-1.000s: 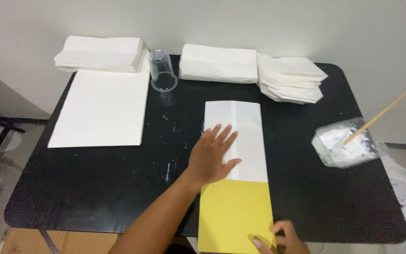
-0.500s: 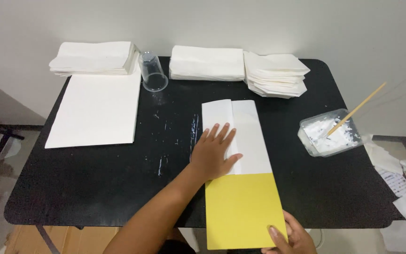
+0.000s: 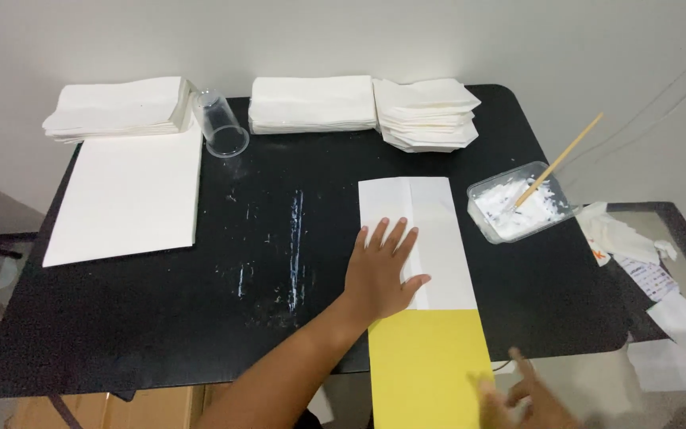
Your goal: The person folds a white sheet of paper over a yellow template on a black table. They smooth the paper, apply white paste with a brush to the folded edge, then fold and press the top corners inward to form a pointed tip.
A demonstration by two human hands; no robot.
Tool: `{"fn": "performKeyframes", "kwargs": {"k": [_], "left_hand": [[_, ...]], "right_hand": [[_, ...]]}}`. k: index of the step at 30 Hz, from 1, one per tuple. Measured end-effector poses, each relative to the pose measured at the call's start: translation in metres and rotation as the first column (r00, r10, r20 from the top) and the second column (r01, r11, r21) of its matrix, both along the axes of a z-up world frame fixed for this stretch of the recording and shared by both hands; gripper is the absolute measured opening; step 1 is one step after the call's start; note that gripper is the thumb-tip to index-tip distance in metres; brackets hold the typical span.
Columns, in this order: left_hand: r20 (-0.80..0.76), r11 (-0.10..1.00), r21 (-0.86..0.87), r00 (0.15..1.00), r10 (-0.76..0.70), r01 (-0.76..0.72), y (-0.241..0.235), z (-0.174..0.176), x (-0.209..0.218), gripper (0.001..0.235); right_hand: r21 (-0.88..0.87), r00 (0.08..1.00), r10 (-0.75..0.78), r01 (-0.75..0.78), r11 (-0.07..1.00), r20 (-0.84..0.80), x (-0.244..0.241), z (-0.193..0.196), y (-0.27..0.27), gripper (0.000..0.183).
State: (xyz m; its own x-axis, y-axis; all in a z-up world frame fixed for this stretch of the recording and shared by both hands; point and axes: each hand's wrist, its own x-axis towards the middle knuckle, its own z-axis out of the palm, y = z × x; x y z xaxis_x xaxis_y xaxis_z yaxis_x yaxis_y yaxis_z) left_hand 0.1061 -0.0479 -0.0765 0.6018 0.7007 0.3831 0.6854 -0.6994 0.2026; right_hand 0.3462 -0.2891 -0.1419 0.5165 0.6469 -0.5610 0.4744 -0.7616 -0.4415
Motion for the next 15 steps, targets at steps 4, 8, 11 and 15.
{"fn": "performKeyframes", "kwargs": {"k": [4,8,11,15], "left_hand": [[-0.042,1.000,0.008,0.999,0.018,-0.018,-0.001,-0.003,-0.002,0.080],[-0.005,0.999,0.042,1.000,-0.010,0.010,0.000,-0.008,-0.003,0.078],[0.051,0.999,0.030,0.998,-0.032,0.030,0.001,0.001,-0.005,0.080],[0.094,0.999,-0.012,0.995,-0.042,0.043,0.003,0.009,-0.005,0.078]], "right_hand": [[0.298,0.894,0.068,-0.219,0.929,0.444,-0.046,0.092,0.042,0.072],[0.622,0.747,0.259,-0.657,0.425,0.612,-0.064,0.114,0.104,0.042],[0.551,0.735,0.379,-0.674,0.491,0.562,-0.073,0.101,0.131,0.055],[0.528,0.689,0.402,-0.723,0.446,0.603,-0.080,0.091,0.141,0.054]]}}
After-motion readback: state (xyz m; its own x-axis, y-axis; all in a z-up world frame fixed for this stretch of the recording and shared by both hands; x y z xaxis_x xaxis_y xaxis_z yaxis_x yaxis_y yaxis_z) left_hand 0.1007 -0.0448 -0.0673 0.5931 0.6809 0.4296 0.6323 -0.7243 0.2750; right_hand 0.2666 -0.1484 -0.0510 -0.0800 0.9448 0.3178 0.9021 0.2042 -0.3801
